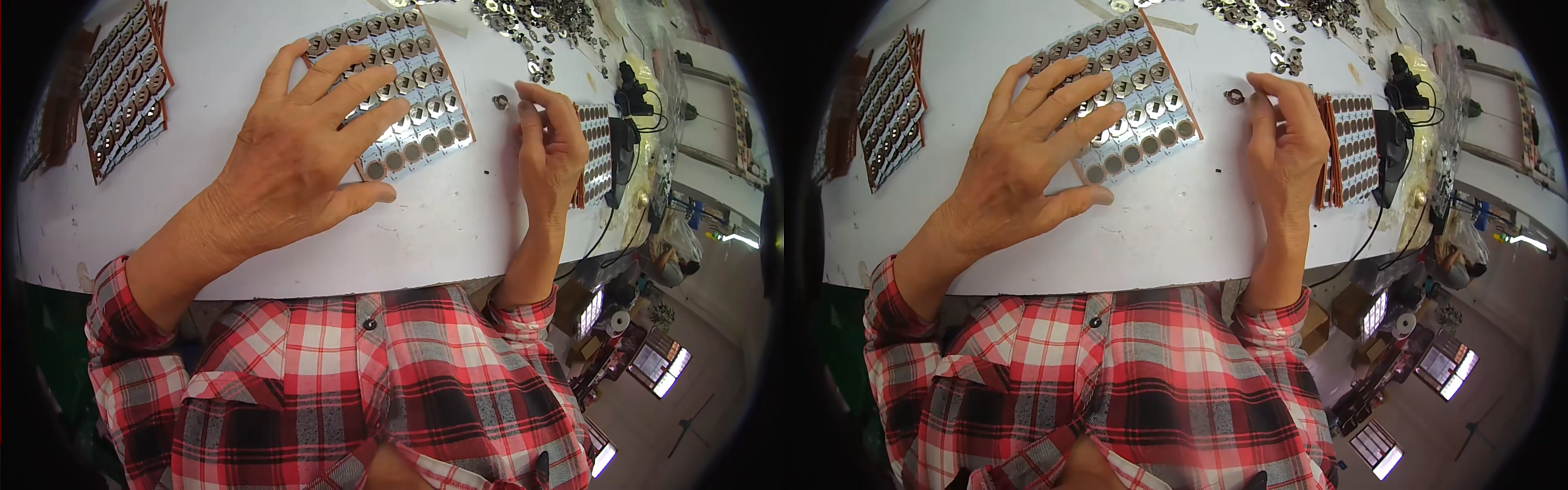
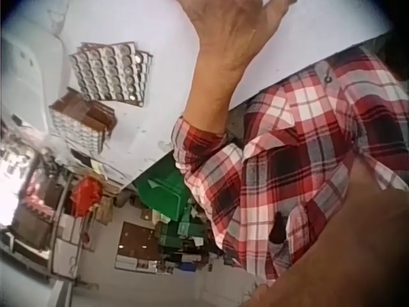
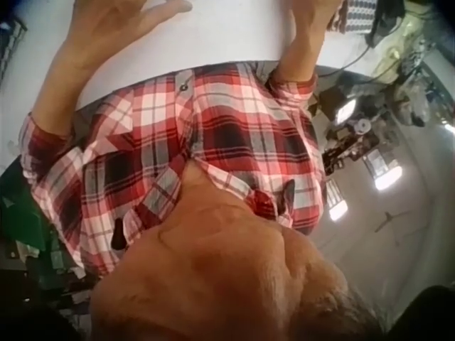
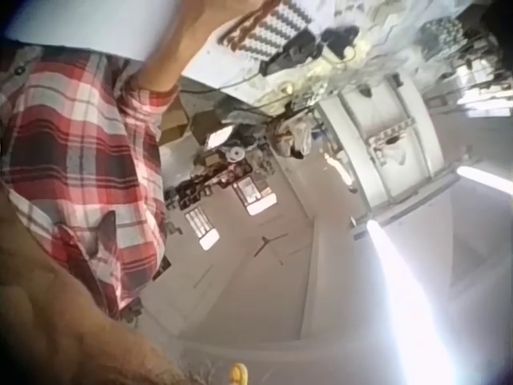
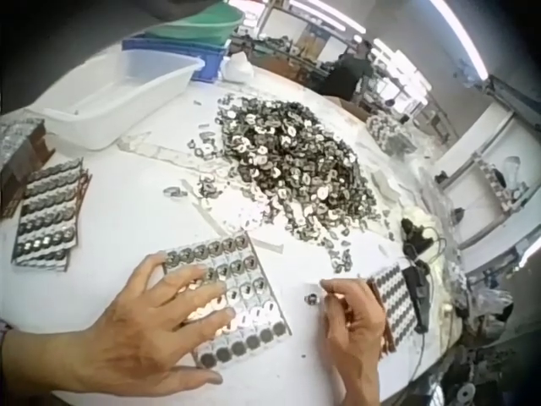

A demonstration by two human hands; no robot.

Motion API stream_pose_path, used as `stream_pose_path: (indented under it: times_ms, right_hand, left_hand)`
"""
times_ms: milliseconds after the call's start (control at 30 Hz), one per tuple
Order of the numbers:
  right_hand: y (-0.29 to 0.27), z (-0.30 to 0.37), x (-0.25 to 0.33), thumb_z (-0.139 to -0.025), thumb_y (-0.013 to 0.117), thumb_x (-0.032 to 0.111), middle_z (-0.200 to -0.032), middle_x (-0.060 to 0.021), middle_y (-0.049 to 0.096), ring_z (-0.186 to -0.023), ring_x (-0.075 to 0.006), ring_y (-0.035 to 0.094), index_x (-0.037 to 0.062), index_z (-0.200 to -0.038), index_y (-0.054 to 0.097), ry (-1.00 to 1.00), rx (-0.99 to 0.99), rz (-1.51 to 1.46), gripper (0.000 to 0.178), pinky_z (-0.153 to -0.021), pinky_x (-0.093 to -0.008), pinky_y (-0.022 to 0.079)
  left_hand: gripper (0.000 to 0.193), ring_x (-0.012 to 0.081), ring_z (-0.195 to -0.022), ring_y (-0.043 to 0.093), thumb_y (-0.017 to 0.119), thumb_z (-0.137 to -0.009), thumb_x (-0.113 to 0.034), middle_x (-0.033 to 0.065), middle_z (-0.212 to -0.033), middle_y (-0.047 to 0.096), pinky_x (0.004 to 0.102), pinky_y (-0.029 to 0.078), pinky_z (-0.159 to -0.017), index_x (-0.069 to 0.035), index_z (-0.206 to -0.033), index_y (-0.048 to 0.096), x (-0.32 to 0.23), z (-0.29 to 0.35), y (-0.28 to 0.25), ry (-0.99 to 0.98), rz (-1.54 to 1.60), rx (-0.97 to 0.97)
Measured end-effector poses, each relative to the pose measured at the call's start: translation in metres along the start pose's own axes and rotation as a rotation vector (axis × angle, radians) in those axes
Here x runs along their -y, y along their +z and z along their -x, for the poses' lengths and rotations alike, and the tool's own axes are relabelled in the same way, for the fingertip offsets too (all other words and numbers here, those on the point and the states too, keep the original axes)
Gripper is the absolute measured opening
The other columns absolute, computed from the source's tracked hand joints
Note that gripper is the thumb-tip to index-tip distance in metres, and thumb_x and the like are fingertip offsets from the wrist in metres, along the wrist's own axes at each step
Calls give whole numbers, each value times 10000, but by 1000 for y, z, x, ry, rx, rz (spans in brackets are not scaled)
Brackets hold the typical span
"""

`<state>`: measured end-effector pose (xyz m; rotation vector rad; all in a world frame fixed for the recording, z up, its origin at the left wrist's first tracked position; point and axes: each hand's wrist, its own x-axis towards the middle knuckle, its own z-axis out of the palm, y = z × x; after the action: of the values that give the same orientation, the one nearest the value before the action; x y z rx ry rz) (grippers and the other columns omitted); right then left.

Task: Placing small metal components into a grid tray on a workbench.

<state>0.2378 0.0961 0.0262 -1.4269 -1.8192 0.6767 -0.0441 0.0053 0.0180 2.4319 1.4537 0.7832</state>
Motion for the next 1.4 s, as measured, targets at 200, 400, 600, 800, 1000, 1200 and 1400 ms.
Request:
stream_pose_path:
  times_ms: [200, 400, 600, 800, 1000, 1200, 1400]
  right_hand:
    - [0, -6, 14, -937, 702, -62, -973, -25, 727, -822, -104, 664, 45, -1139, 760, -328, 184, 379, 236, -688, -243, 520]
    - [11, 24, 52, -988, 698, -22, -895, -51, 746, -735, -73, 675, -31, -1105, 745, 114, 306, -306, 126, -589, -208, 510]
    - [51, 63, 78, -971, 736, -42, -906, -57, 752, -700, -78, 676, -49, -1116, 738, 246, 439, -475, 145, -578, -199, 505]
    - [52, 63, 68, -975, 724, -71, -986, -50, 749, -866, -87, 691, -59, -1090, 736, 23, 478, -335, 117, -766, -209, 534]
    - [50, 59, 69, -970, 724, -81, -987, -36, 739, -892, -84, 690, -57, -1087, 734, -52, 510, -278, 120, -781, -211, 537]
    - [52, 62, 71, -951, 738, -82, -960, -26, 714, -853, -65, 674, -42, -1061, 735, -22, 449, -181, 117, -726, -197, 519]
    - [54, 57, 68, -924, 734, -99, -914, -24, 671, -785, -71, 643, -31, -1032, 740, -156, 454, -138, 128, -678, -202, 483]
  left_hand:
    - [662, 343, -1430, 509, 895, -734, -240, 123, -1466, 626, 595, 332, -1213, -96, -1347, 691, 26, -5, -5, 4, 0, 29]
    - [455, 338, -1366, 521, 723, -909, -221, 180, -1421, 608, 552, 376, -1089, -36, -1321, 670, 30, -8, -36, 161, 156, 100]
    - [445, 338, -1354, 529, 745, -902, -222, 179, -1403, 623, 539, 386, -1075, -33, -1299, 679, 37, -4, -30, 199, 189, 71]
    - [457, 341, -1340, 540, 774, -883, -227, 185, -1392, 630, 550, 390, -1074, -26, -1285, 686, 36, -2, -25, 209, 177, 11]
    - [454, 336, -1335, 544, 774, -890, -232, 188, -1389, 634, 544, 394, -1067, -16, -1281, 690, 36, 5, -21, 359, -188, -152]
    - [414, 330, -1325, 551, 758, -909, -238, 190, -1360, 653, 520, 400, -1044, -13, -1253, 706, 35, -4, -21, 186, 195, 3]
    - [415, 310, -1309, 560, 737, -936, -258, 169, -1375, 654, 516, 387, -1047, -14, -1271, 709, 32, -7, -25, 156, 174, 22]
